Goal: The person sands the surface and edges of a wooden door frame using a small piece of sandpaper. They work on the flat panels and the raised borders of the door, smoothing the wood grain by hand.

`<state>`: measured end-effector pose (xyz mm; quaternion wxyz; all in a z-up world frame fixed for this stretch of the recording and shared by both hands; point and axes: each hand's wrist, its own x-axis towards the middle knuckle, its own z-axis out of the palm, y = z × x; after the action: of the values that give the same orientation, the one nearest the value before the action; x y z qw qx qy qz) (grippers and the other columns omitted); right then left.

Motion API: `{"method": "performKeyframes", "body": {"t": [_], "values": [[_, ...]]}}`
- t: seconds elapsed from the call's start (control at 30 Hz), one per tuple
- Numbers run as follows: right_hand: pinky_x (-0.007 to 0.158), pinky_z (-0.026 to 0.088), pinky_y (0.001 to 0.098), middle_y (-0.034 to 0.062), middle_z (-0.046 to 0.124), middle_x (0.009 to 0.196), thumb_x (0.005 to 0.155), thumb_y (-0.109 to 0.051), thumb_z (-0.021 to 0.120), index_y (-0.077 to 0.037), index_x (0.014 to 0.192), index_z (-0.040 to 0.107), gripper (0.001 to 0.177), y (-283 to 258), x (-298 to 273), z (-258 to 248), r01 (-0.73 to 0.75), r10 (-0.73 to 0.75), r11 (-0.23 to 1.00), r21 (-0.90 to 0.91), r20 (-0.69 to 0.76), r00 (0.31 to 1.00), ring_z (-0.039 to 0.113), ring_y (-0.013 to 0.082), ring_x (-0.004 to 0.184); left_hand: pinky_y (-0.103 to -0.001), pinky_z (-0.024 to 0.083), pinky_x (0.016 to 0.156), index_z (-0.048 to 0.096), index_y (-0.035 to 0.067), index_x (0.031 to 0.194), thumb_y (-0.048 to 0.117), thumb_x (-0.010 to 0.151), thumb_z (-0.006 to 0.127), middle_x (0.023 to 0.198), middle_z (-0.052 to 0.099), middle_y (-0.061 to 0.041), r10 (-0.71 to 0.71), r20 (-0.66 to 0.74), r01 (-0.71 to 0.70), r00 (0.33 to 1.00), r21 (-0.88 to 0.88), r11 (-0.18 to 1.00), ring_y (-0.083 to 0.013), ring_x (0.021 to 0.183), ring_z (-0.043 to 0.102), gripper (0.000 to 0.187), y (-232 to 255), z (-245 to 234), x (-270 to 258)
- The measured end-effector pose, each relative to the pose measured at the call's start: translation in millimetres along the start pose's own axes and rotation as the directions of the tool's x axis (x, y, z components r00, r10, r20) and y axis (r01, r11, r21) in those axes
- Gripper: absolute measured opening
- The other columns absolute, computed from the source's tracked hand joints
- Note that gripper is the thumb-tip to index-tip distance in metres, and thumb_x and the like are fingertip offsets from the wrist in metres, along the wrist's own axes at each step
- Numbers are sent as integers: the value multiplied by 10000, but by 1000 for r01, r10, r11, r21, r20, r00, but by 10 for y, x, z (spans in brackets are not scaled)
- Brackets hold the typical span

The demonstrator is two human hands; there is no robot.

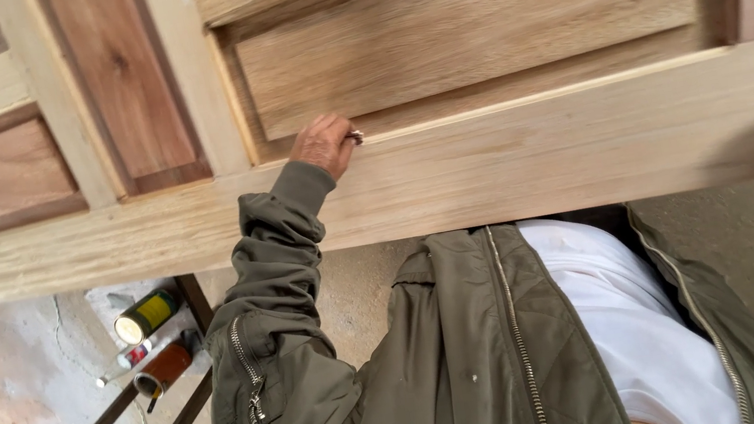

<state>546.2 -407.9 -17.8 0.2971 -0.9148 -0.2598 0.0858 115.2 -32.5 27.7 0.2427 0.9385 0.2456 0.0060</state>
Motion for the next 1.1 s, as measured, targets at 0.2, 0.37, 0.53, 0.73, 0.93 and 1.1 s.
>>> {"method": "performKeyframes", "body": {"t": [0.2, 0.37, 0.53, 0.73, 0.93, 1.1], "values": [[718, 381, 431, 222, 465, 984, 686, 63, 599, 101, 903, 496, 244, -824, 43, -342, 366, -338, 925, 105, -215, 916, 457, 348, 875, -376, 382, 599, 489, 49, 707, 87, 726, 503, 697, 506, -109, 150, 10, -148, 989, -138, 979, -282, 654, 466, 45, 580, 477, 718], [828, 294, 451, 140, 431, 1013, 676, -20, 605, 24, 835, 525, 184, -984, 56, -441, 267, -251, 963, 36, -235, 939, 359, 296, 976, -384, 392, 622, 519, 117, 703, 169, 720, 483, 695, 554, -43, 172, 31, -170, 985, -70, 983, -256, 695, 528, 66, 1213, 861, 1360], [815, 284, 435, 90, 434, 1017, 664, -71, 609, -25, 817, 530, 178, -873, 100, -405, 191, -180, 981, 23, -235, 955, 341, 251, 994, -411, 409, 571, 515, 80, 687, 119, 692, 449, 664, 543, -81, 237, 24, -232, 971, -136, 963, -302, 632, 522, 76, 1644, 1379, 1891], [808, 280, 406, 60, 448, 991, 651, -109, 609, -53, 789, 528, 170, -834, 139, -408, 173, -162, 985, 17, -262, 951, 332, 245, 971, -445, 408, 518, 475, 49, 647, 87, 683, 402, 665, 517, -121, 198, 132, -156, 971, -276, 949, -332, 610, 510, 90, 2318, 1876, 2551], [804, 274, 421, 52, 457, 1014, 673, -131, 610, -44, 810, 537, 178, -830, 137, -441, 201, -195, 979, 4, -238, 952, 346, 273, 966, -368, 426, 530, 506, 35, 718, 122, 779, 430, 676, 494, -85, 105, 228, -36, 968, -287, 957, -246, 596, 495, 131, 2627, 1571, 2553], [805, 291, 389, 69, 465, 998, 696, -103, 605, -45, 806, 549, 136, -769, 173, -475, 253, -242, 967, 30, -209, 948, 336, 261, 947, -316, 407, 476, 487, 72, 618, 189, 750, 504, 573, 506, -58, -193, 55, 197, 980, -442, 875, -174, 519, 462, 177, 2769, 1523, 2518]]}}
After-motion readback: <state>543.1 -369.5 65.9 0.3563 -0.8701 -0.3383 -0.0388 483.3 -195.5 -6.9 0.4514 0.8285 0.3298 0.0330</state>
